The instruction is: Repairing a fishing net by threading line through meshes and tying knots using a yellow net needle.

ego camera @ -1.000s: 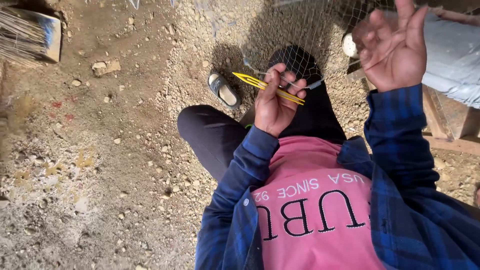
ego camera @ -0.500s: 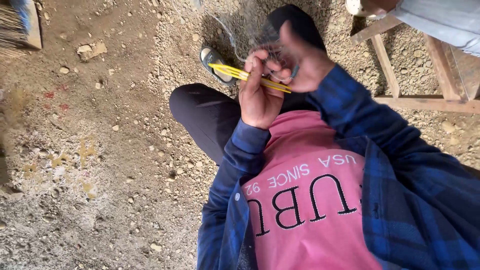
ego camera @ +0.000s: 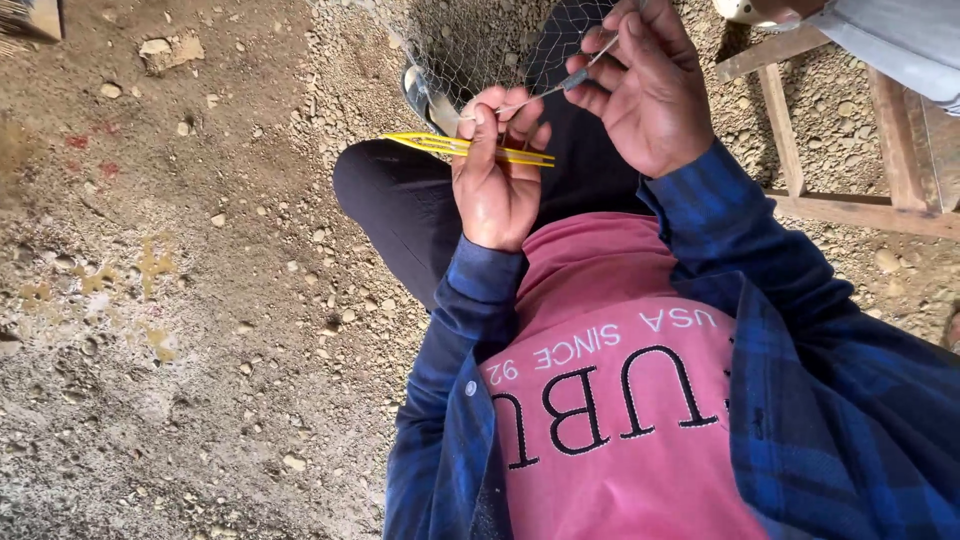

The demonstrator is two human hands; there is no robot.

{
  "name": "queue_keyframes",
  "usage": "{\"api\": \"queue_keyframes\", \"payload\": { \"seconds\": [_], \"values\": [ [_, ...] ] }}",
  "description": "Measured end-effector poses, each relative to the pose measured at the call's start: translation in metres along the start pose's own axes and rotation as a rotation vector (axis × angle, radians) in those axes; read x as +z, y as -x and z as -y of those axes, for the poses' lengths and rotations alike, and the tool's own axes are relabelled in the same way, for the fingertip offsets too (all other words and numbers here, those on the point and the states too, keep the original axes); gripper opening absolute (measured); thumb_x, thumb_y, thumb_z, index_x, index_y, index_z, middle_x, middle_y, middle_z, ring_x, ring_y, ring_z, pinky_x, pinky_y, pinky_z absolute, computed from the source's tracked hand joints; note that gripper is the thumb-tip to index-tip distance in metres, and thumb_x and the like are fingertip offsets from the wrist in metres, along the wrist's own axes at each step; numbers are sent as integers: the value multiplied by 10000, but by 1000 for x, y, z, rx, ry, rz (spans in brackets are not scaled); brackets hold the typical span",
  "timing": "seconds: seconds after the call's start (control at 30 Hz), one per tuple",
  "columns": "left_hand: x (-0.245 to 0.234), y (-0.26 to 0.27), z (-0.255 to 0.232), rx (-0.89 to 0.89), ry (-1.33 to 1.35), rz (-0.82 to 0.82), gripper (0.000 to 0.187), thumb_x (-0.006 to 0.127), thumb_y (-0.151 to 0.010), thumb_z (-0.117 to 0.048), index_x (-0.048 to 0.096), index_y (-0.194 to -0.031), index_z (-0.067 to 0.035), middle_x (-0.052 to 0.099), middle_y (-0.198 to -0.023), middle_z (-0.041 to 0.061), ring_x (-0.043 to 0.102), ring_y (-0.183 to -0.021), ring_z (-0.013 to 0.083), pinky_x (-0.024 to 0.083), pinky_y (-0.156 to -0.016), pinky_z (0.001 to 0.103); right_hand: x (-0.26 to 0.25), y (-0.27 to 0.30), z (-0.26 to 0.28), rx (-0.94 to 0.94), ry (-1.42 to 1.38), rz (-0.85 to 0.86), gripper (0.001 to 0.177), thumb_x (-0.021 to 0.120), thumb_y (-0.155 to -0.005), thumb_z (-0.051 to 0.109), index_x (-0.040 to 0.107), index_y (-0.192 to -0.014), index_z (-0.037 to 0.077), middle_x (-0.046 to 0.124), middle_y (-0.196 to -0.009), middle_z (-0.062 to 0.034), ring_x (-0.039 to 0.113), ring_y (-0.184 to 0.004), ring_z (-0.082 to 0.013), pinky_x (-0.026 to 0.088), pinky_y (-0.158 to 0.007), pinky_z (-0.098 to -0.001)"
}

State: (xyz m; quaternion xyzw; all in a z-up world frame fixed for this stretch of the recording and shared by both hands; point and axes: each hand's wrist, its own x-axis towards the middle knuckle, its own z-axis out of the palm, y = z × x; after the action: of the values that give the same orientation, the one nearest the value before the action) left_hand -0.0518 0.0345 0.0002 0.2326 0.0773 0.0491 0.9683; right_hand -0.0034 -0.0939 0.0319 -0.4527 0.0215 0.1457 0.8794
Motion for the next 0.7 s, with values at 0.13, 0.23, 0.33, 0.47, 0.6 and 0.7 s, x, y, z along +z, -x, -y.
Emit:
{"api": "queue_keyframes", "payload": {
  "seconds": [0.13, 0.23, 0.33, 0.47, 0.6, 0.7],
  "values": [
    [-6, 0, 6, -42, -25, -102, 205, 498, -854, -192, 511, -1000, -48, 585, -912, 107, 580, -815, 212, 464, -695, 316, 0, 6, -4, -15, 75, -56, 152, 508, -822, 307, 461, -871, 171, 513, -798, -29, 558, -772, -164, 486, -625, -262],
    [-1, 0, 7, -59, -117, -173, 226, 492, -844, -219, 504, -1011, -66, 586, -838, 74, 588, -704, 153, 461, -642, 278, -3, 5, -9, -31, 134, -73, 216, 501, -812, 354, 459, -902, 162, 543, -785, -41, 582, -762, -168, 506, -606, -266],
    [4, 1, 6, -61, -186, -200, 202, 477, -846, -218, 513, -983, -73, 565, -775, 59, 560, -631, 131, 456, -582, 239, -8, 5, -14, -17, 84, -82, 187, 509, -818, 322, 466, -899, 158, 524, -778, -32, 556, -712, -161, 474, -601, -250],
    [5, 1, 6, -33, -194, -170, 218, 489, -842, -215, 506, -984, -49, 551, -783, 76, 520, -575, 124, 438, -532, 227, -14, 6, -15, -50, 100, -2, 119, 530, -838, 215, 466, -926, 166, 505, -813, -38, 546, -755, -170, 460, -654, -239],
    [8, 2, 7, -26, -208, -118, 220, 472, -856, -201, 493, -1002, -38, 547, -798, 83, 517, -561, 123, 447, -523, 222, -20, 7, -14, -43, 115, 14, 102, 514, -843, 107, 459, -897, 174, 521, -822, -22, 561, -797, -182, 450, -652, -226],
    [6, 2, 9, -43, -206, -83, 214, 461, -866, -206, 485, -1004, -44, 553, -827, 89, 524, -567, 121, 442, -512, 225, -21, 7, -15, -7, 62, -46, 98, 534, -833, 121, 462, -876, 172, 529, -820, -35, 564, -793, -179, 456, -648, -231]
  ]
}}
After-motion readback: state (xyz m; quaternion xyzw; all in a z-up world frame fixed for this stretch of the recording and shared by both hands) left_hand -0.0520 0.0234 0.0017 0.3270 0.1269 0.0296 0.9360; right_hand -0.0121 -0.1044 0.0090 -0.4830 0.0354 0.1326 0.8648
